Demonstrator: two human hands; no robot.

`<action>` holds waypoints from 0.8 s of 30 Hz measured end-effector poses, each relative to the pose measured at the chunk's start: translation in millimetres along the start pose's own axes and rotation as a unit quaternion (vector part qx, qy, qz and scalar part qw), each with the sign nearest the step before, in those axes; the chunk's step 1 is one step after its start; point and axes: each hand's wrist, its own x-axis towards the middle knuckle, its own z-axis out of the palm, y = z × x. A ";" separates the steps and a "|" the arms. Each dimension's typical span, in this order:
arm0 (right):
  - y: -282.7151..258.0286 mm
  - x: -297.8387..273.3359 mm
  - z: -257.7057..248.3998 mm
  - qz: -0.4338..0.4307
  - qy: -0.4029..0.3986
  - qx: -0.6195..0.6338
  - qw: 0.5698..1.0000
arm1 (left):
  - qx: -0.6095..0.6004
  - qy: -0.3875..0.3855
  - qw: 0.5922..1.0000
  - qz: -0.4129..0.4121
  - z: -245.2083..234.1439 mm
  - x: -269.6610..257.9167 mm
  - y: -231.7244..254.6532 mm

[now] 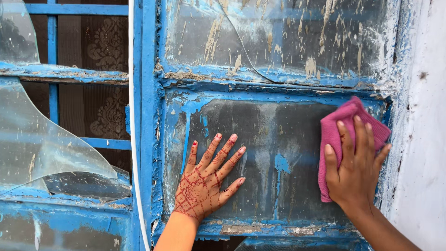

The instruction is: The person wipes the glass panes of a blue-framed window with a pink cloth, applying spray from a bottle and holding the frame steady.

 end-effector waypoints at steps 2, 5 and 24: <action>-0.1 -31.0 0.5 0.016 -0.001 0.004 1.000 | 0.001 -0.002 1.000 -0.004 1.3 -0.6 0.1; -18.3 -73.7 -3.1 0.012 -0.022 -0.013 1.000 | -0.007 -0.003 1.000 -0.005 -1.9 -1.3 2.4; 0.2 -36.1 4.0 -0.006 0.010 0.060 0.998 | -0.003 -0.007 1.000 -0.013 -1.8 -2.6 2.4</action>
